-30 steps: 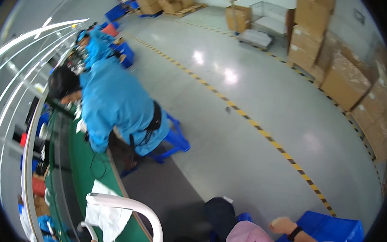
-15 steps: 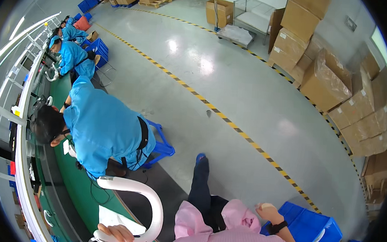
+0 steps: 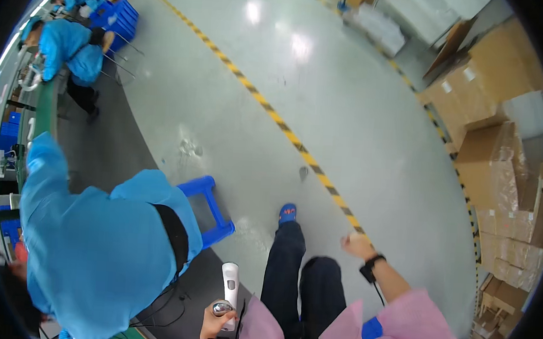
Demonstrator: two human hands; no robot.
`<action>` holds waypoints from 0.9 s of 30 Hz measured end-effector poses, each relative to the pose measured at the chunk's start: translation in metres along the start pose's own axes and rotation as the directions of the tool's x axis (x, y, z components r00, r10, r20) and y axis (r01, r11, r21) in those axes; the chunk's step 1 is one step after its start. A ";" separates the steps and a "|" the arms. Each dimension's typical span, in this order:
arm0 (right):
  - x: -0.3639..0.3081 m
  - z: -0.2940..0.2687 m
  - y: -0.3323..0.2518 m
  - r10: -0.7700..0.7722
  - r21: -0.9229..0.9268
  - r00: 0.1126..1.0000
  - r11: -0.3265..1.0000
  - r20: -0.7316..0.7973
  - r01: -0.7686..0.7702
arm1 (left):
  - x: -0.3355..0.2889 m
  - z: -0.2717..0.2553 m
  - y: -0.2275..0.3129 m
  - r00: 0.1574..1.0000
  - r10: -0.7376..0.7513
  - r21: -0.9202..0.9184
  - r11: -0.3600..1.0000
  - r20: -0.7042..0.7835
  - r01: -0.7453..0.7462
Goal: Assembling and inspecting neck-worn electronic device components on a factory production line.
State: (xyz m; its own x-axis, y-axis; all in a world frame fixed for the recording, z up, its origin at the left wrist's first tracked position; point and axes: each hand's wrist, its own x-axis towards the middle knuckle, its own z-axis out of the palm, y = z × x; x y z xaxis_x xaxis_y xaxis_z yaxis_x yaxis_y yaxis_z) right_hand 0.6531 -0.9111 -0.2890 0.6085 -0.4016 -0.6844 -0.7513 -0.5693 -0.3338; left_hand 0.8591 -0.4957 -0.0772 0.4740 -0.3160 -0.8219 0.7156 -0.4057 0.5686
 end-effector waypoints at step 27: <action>0.238 -0.073 -0.254 -0.432 0.962 0.862 0.184 0.265 -0.204 | -0.034 0.216 -0.107 0.766 -0.416 -0.546 0.832 -0.490 0.103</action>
State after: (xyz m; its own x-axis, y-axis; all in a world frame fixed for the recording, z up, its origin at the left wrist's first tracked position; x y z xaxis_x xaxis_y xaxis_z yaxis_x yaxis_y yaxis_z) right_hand 1.0074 -0.9147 -0.3199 0.7812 0.0896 -0.6178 -0.5078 0.6668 -0.5454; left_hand 0.6554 -0.6263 -0.1027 0.3166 0.3475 -0.8826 0.9238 0.0980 0.3700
